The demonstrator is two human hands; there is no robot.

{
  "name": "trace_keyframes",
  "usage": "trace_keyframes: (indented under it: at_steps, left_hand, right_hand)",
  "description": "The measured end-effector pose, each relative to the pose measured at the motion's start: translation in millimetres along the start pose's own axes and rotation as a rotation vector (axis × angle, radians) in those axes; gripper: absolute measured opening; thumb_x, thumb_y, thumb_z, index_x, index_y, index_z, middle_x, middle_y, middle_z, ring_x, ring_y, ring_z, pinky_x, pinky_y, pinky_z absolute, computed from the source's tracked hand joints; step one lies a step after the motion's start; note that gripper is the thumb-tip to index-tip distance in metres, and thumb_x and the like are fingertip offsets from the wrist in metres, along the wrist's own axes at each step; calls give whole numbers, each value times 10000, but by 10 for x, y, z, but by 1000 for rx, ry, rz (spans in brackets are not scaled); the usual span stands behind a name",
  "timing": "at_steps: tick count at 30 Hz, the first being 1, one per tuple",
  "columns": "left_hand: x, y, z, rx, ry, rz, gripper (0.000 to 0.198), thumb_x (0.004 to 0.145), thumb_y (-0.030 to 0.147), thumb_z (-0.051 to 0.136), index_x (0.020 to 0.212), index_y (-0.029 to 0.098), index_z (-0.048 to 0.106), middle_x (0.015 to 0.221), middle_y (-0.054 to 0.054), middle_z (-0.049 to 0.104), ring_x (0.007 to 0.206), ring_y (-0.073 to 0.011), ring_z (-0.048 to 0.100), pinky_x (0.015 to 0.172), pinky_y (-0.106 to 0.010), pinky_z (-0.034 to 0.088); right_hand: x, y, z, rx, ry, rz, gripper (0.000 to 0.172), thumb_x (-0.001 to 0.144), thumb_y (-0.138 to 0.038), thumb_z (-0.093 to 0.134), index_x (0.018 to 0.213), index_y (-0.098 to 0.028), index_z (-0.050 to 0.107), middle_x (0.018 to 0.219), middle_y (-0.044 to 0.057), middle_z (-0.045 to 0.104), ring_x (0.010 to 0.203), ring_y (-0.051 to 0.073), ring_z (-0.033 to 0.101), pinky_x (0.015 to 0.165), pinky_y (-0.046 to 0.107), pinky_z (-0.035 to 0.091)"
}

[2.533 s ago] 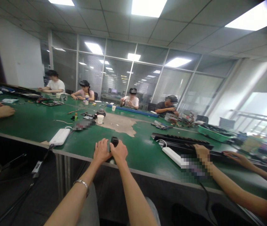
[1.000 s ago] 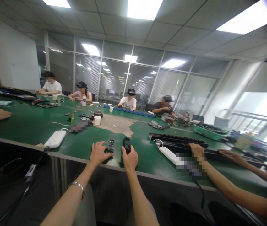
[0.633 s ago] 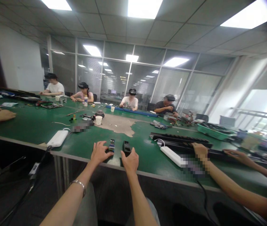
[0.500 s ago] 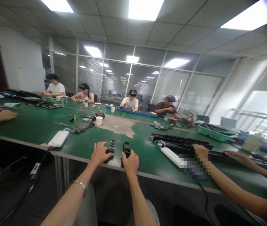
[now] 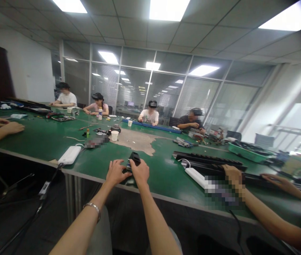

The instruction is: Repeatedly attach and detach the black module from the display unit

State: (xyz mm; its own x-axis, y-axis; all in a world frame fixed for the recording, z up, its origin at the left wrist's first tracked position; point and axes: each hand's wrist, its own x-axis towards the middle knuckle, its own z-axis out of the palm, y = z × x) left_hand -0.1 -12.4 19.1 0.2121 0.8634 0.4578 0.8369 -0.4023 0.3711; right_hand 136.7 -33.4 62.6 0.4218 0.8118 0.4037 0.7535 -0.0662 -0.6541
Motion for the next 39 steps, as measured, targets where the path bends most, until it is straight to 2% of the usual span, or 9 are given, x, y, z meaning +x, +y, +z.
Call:
trace_keyframes:
  at_steps: [5, 10, 15, 18, 23, 26, 29, 33, 39]
  left_hand:
    - [-3, -14, 8, -2, -5, 5, 312, 771, 541, 656, 927, 287, 746, 1333, -54, 539, 1275, -296, 386, 1122, -515, 200]
    - [-10, 10, 6, 12, 3, -19, 224, 813, 408, 599, 934, 259, 713, 1323, -64, 541, 1265, -293, 395, 1106, -514, 222]
    - [3, 19, 56, 36, 57, -103, 340, 848, 283, 485, 1173, 217, 561, 1329, -96, 518, 1225, -262, 438, 1085, -483, 263]
    - [13, 9, 85, 61, 54, -115, 467, 832, 243, 466, 1295, 182, 465, 1370, -117, 483, 1247, -265, 424, 1092, -469, 261]
    - [-27, 43, 111, 130, 62, -129, 656, 843, 269, 448, 1461, 152, 264, 1465, -142, 396, 1312, -299, 363, 1119, -496, 213]
    - [-75, 83, 132, 178, 78, -241, 654, 867, 280, 411, 1474, 114, 236, 1475, -179, 374, 1316, -331, 358, 1120, -539, 179]
    - [-98, 99, 138, 175, 70, -233, 652, 891, 310, 384, 1486, 110, 208, 1504, -181, 329, 1353, -327, 306, 1135, -528, 146]
    - [-88, 98, 121, 156, 23, -174, 609, 902, 365, 386, 1457, 128, 299, 1509, -164, 326, 1362, -324, 285, 1134, -538, 149]
    - [-84, 100, 120, 164, 4, -140, 755, 771, 614, 575, 1385, 197, 431, 1486, -151, 358, 1347, -348, 290, 1130, -564, 132]
  right_hand:
    - [-9, -157, 72, -112, -75, 32, 480, 791, -597, 541, 992, -174, 643, 905, 154, 699, 872, 286, 664, 726, 343, 465]
    - [-73, -196, 133, -214, -119, -3, 483, 787, -583, 560, 1018, -162, 611, 931, 172, 691, 896, 291, 663, 752, 363, 464]
    - [-178, -91, 205, -266, -158, -20, 502, 760, -563, 609, 1057, -159, 581, 917, 168, 688, 928, 308, 647, 762, 376, 451]
    - [-270, 14, 253, -248, -107, -78, 524, 778, -557, 593, 1105, -149, 568, 951, 169, 684, 982, 312, 625, 789, 373, 434]
    - [-375, 155, 289, -143, -7, -164, 554, 840, -568, 499, 1156, -119, 573, 1105, 199, 651, 1091, 299, 571, 851, 348, 401]
    - [-374, 171, 296, -112, 7, -144, 613, 804, -575, 550, 1209, -115, 558, 1130, 197, 642, 1090, 303, 565, 869, 352, 392]
    - [-360, 151, 307, -87, -1, -111, 488, 802, -541, 572, 1119, -171, 609, 1060, 151, 667, 1042, 291, 581, 858, 351, 392]
    - [-324, 89, 286, -22, -11, -105, 379, 828, -500, 559, 1036, -193, 637, 1017, 119, 678, 1017, 269, 588, 853, 328, 395]
    - [-118, 85, 92, 94, 91, -115, 527, 860, -536, 506, 1202, -142, 579, 1127, 142, 652, 1065, 253, 574, 893, 302, 392]
